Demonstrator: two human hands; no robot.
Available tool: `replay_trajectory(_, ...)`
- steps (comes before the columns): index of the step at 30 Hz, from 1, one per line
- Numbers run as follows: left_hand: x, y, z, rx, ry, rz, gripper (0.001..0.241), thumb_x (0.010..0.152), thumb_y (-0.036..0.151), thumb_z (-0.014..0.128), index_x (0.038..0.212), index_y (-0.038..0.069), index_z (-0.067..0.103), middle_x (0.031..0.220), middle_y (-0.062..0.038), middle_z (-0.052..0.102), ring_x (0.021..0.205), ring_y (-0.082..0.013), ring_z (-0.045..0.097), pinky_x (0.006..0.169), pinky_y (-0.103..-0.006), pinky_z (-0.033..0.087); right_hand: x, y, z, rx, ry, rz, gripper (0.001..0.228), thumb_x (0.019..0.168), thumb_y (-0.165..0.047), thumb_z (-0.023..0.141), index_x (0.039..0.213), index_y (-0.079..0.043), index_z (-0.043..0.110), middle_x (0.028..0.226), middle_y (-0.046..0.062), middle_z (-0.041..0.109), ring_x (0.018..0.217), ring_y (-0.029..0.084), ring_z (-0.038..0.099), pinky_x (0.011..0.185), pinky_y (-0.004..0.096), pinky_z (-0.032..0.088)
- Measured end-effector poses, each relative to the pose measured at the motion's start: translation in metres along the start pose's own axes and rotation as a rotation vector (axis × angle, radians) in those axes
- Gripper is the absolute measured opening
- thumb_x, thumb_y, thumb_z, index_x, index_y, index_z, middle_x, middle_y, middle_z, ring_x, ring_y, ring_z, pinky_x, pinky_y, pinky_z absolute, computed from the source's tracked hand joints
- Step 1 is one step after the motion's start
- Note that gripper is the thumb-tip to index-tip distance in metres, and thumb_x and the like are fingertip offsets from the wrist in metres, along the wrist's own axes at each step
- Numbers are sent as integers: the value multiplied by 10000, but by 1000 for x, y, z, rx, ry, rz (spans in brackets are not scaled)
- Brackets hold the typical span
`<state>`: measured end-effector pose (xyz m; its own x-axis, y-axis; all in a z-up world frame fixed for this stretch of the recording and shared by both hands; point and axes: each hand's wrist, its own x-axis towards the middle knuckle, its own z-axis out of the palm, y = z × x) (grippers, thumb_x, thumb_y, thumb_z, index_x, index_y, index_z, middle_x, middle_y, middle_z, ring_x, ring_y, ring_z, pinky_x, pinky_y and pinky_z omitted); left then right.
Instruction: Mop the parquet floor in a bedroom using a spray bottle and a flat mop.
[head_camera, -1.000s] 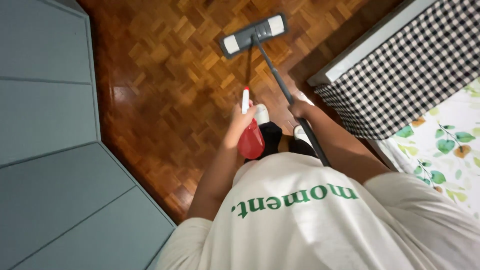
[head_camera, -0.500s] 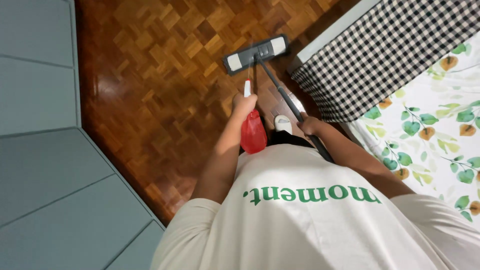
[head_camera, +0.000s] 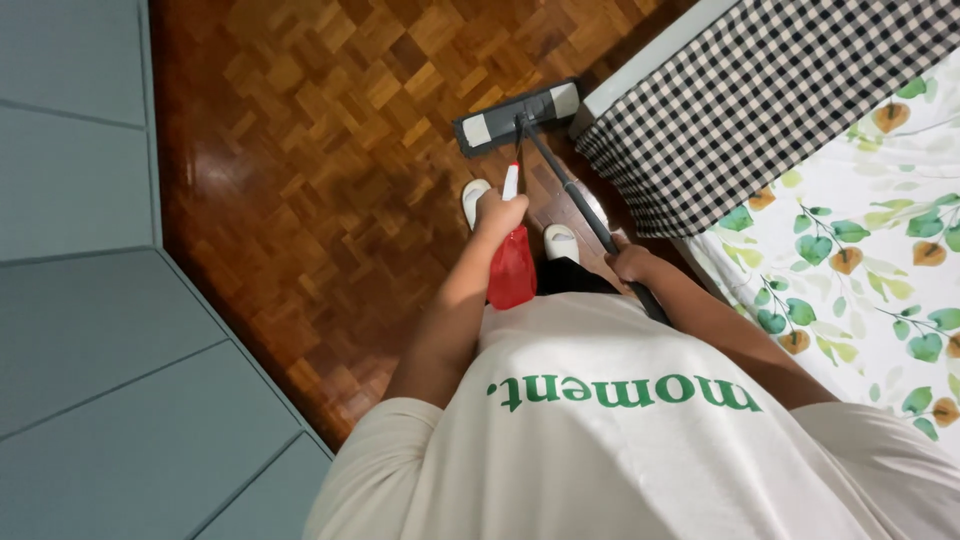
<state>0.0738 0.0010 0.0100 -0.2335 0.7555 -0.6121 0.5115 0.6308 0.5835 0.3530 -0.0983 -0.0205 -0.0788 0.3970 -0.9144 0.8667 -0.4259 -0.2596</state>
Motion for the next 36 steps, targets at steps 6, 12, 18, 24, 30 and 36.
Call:
replay_trajectory(6, 29, -11, -22, 22, 81, 156, 255, 728, 228, 669, 868, 33, 755, 874, -214, 727, 1029, -413, 689, 876, -463, 538, 44, -20, -20, -447, -42, -215, 651, 1022, -364, 441, 1612, -104, 355, 1669, 294, 228, 1453, 463, 418, 1184, 500, 420)
replay_trajectory(12, 43, 9, -77, -58, 31, 46, 186, 757, 189, 640, 908, 94, 694, 951, -143, 727, 1047, -326, 697, 904, -372, 542, 132, -64, -51, -454, 1, -193, 750, 972, -494, 475, 1631, -174, 315, 1654, 246, 310, 1393, 450, 502, 1117, 515, 484)
replay_trajectory(18, 90, -4, -118, -237, 38, -73, 260, 770, 98, 660, 988, -30, 721, 920, -228, 714, 935, -311, 709, 789, -357, 548, 258, -148, -109, -221, 190, -104, 821, 949, -624, 508, 1627, -241, 250, 1441, 282, 544, 1326, 467, 544, 1043, 580, 497)
replay_trajectory(24, 176, -93, -152, -376, 134, -41, 218, 702, 134, 741, 906, 57, 742, 788, -151, 702, 755, -241, 692, 660, -304, 546, 303, -290, -193, -132, 138, -99, 864, 862, -472, 655, 1579, -105, 342, 1434, 296, 565, 1352, 427, 528, 1105, 501, 451)
replay_trajectory(30, 173, -50, -234, -338, 189, -56, 153, 708, 177, 760, 850, 121, 747, 683, -79, 679, 634, -182, 670, 594, -283, 540, 328, -384, -237, -136, 247, -74, 877, 899, -492, 576, 1613, -68, 292, 1418, 276, 582, 1339, 408, 543, 1098, 507, 452)
replay_trajectory(36, 205, -69, -252, -316, 147, 243, 131, 806, 126, 719, 929, 81, 712, 707, -44, 684, 579, -183, 639, 564, -297, 534, 290, -425, -257, -101, 254, -113, 687, 878, -210, 564, 1544, -130, 411, 1203, 272, 670, 1016, 457, 669, 838, 529, 548)
